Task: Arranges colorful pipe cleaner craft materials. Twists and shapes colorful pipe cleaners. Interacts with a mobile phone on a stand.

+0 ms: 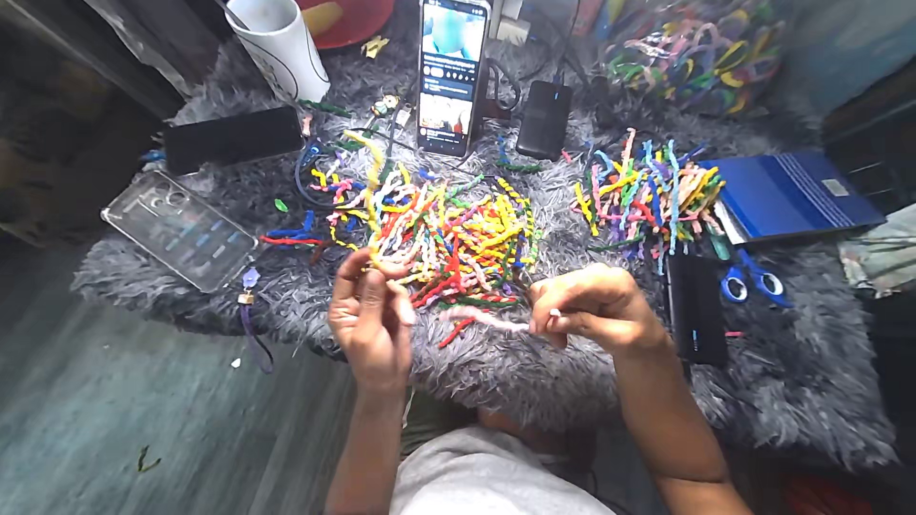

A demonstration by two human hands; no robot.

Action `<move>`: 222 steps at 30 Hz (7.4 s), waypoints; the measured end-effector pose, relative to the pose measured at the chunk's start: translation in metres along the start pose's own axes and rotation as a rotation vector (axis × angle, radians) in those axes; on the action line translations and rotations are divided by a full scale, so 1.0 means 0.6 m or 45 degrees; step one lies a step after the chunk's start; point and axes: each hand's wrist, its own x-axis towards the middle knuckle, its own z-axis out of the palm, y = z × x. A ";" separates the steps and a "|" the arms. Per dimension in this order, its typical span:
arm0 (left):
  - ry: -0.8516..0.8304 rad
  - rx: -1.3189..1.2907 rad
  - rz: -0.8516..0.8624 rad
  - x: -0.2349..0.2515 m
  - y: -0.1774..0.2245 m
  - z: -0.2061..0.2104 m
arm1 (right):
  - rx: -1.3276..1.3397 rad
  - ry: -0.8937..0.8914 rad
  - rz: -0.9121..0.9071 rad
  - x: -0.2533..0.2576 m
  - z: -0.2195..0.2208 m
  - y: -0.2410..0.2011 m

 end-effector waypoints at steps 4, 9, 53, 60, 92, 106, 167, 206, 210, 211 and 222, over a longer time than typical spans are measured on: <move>-0.078 0.029 0.027 0.011 0.024 -0.012 | -0.334 0.355 0.217 0.004 0.005 -0.006; -0.315 0.230 0.052 -0.015 0.013 0.008 | -0.968 0.622 0.313 0.019 0.015 0.011; -0.772 0.694 -0.094 -0.035 -0.014 0.025 | -0.089 0.327 0.218 0.007 0.026 0.019; -0.750 0.802 0.075 -0.047 -0.011 0.030 | -0.199 0.341 0.212 0.007 0.033 0.023; -0.835 0.876 0.203 -0.026 -0.007 0.049 | -0.136 0.553 0.084 0.004 0.047 0.026; -1.039 -1.255 -1.201 -0.076 -0.047 0.052 | -0.036 0.230 -0.193 -0.004 0.047 0.023; -0.768 0.510 -0.062 -0.056 -0.042 0.022 | 0.085 0.838 -0.138 -0.015 0.008 -0.020; -1.006 0.305 -0.261 -0.065 -0.005 0.067 | 0.099 0.480 -0.152 -0.003 0.016 -0.014; -0.896 0.563 -0.095 -0.074 -0.005 0.058 | 0.112 0.455 -0.158 -0.001 0.013 -0.018; -0.866 0.677 -0.016 -0.077 -0.006 0.056 | 0.098 0.466 -0.165 0.000 0.012 -0.020; -0.774 1.179 0.333 -0.093 0.005 0.038 | -0.093 0.704 -0.135 0.010 0.033 -0.049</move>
